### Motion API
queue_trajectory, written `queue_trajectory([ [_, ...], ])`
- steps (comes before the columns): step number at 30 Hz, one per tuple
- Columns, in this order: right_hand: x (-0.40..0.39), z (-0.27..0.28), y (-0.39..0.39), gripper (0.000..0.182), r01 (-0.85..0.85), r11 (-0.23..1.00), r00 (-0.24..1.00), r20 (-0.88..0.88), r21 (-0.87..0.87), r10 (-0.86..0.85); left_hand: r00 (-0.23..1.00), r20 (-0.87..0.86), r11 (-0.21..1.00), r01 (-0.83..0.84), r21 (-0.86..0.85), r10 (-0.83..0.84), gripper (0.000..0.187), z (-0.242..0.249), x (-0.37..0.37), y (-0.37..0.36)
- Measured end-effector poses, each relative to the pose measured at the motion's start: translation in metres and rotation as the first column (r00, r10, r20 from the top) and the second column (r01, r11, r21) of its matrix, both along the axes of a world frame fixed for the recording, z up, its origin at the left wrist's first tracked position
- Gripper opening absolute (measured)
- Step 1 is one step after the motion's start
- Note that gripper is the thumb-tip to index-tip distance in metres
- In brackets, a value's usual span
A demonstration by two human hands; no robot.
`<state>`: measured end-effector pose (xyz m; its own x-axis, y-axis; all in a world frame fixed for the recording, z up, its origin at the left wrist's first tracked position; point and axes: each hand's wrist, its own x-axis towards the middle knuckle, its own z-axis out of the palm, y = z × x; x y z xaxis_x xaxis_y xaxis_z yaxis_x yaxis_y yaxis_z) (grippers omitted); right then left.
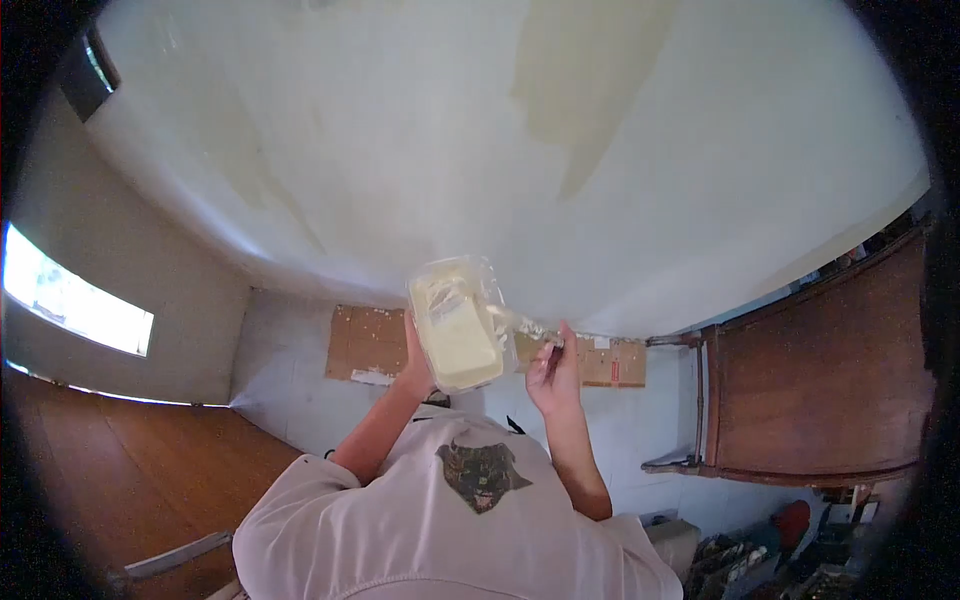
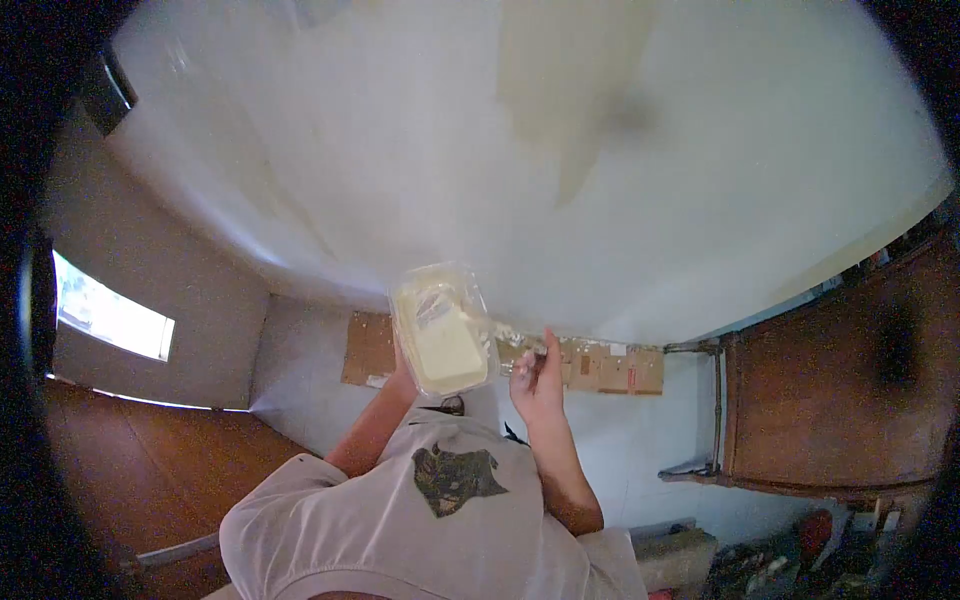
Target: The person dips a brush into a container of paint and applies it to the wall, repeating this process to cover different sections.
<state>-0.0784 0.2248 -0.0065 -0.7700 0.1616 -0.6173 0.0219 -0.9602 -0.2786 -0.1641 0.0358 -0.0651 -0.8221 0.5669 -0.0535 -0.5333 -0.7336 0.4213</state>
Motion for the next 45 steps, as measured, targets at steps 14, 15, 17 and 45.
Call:
queue_trajectory([
  [14, 0.003, -0.007, -0.006, 0.019, 0.115, 0.993, 0.97, -0.215, 0.005, -0.112, 0.999, -0.023, 0.998, 0.022, -0.061, -0.023, 0.073, -0.021, -0.007, -0.004],
  [15, 0.004, -0.005, -0.004, 0.019, 0.107, 0.994, 0.955, -0.28, 0.014, -0.099, 0.999, -0.033, 0.998, 0.019, -0.06, -0.021, 0.073, -0.024, -0.009, -0.004],
  [17, 0.003, -0.001, 0.004, 0.02, 0.077, 0.997, 0.916, -0.397, 0.02, -0.063, 1.0, 0.001, 1.0, 0.02, 0.012, -0.02, 0.072, -0.028, -0.01, -0.004],
  [45, -0.068, 0.366, 0.125, 0.018, 0.608, -0.589, 0.71, -0.697, 0.532, 0.104, 0.98, -0.055, 0.967, -0.181, 0.181, 0.193, 0.072, 0.018, -0.036, 0.008],
])
